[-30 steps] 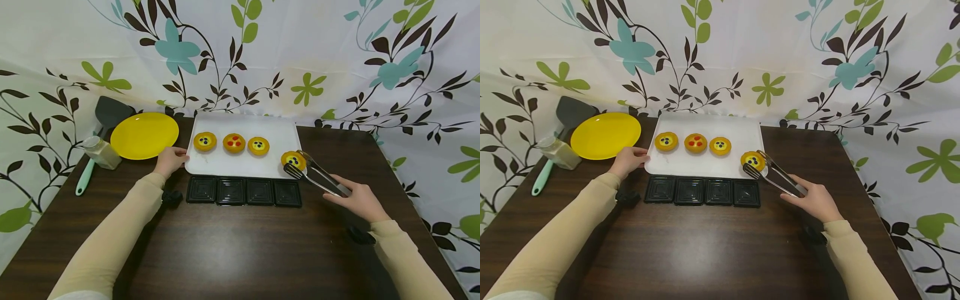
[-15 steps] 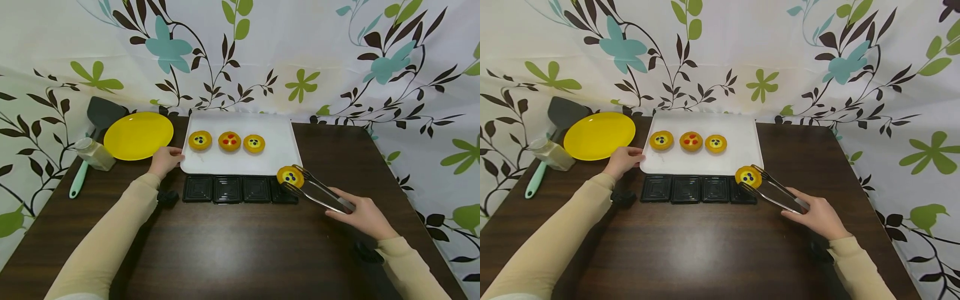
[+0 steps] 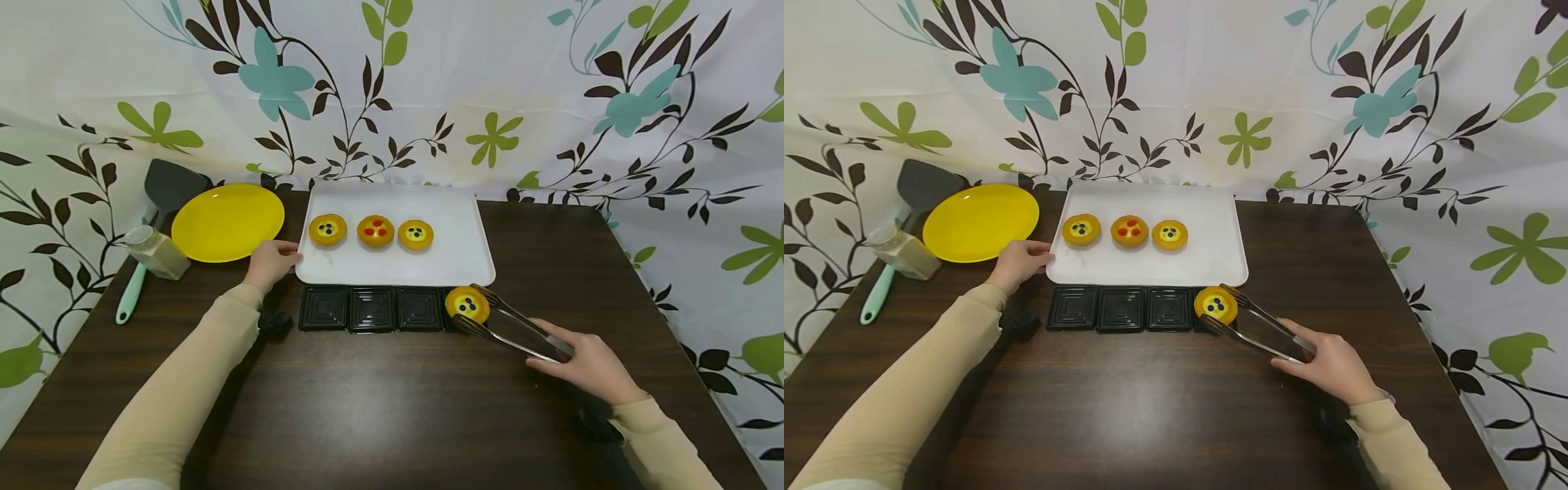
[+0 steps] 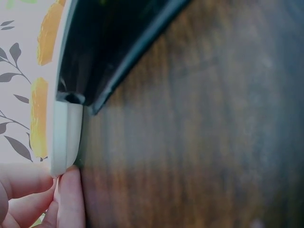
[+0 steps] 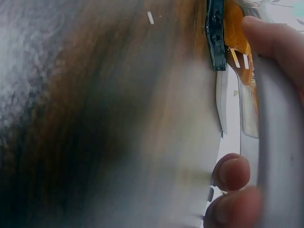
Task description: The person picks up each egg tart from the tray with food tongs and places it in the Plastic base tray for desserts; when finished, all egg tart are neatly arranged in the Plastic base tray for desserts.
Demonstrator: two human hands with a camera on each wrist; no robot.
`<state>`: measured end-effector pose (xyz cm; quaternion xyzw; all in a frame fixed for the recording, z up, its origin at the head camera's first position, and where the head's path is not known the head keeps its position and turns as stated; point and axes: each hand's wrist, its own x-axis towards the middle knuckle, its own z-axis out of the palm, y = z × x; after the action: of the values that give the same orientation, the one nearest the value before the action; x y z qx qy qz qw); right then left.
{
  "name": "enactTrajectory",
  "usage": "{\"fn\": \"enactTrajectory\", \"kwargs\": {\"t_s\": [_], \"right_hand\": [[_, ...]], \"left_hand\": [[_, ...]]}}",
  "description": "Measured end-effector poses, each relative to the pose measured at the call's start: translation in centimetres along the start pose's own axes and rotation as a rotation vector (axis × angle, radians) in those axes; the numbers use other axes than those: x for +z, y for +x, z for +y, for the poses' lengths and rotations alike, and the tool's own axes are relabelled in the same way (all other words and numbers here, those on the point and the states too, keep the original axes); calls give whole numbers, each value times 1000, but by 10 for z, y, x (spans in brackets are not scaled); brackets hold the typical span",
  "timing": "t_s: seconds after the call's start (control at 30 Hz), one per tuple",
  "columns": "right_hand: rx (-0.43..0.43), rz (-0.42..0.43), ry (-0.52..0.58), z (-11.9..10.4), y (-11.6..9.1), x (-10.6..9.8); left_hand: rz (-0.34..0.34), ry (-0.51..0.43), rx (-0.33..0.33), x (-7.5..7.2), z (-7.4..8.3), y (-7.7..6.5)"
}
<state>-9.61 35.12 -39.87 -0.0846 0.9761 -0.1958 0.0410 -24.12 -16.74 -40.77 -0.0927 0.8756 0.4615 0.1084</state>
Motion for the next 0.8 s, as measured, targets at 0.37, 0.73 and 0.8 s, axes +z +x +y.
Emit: {"fn": "enactTrajectory", "kwargs": {"t_s": [0.37, 0.73, 0.8], "right_hand": [[-11, -2, -60, 0, 0, -1], [-10, 1, -77, 2, 0, -3], [-9, 4, -75, 2, 0, -4]], "left_hand": [[4, 6, 10, 0, 0, -1], [4, -10, 16, 1, -2, 0], [5, -12, 20, 1, -2, 0]]}}
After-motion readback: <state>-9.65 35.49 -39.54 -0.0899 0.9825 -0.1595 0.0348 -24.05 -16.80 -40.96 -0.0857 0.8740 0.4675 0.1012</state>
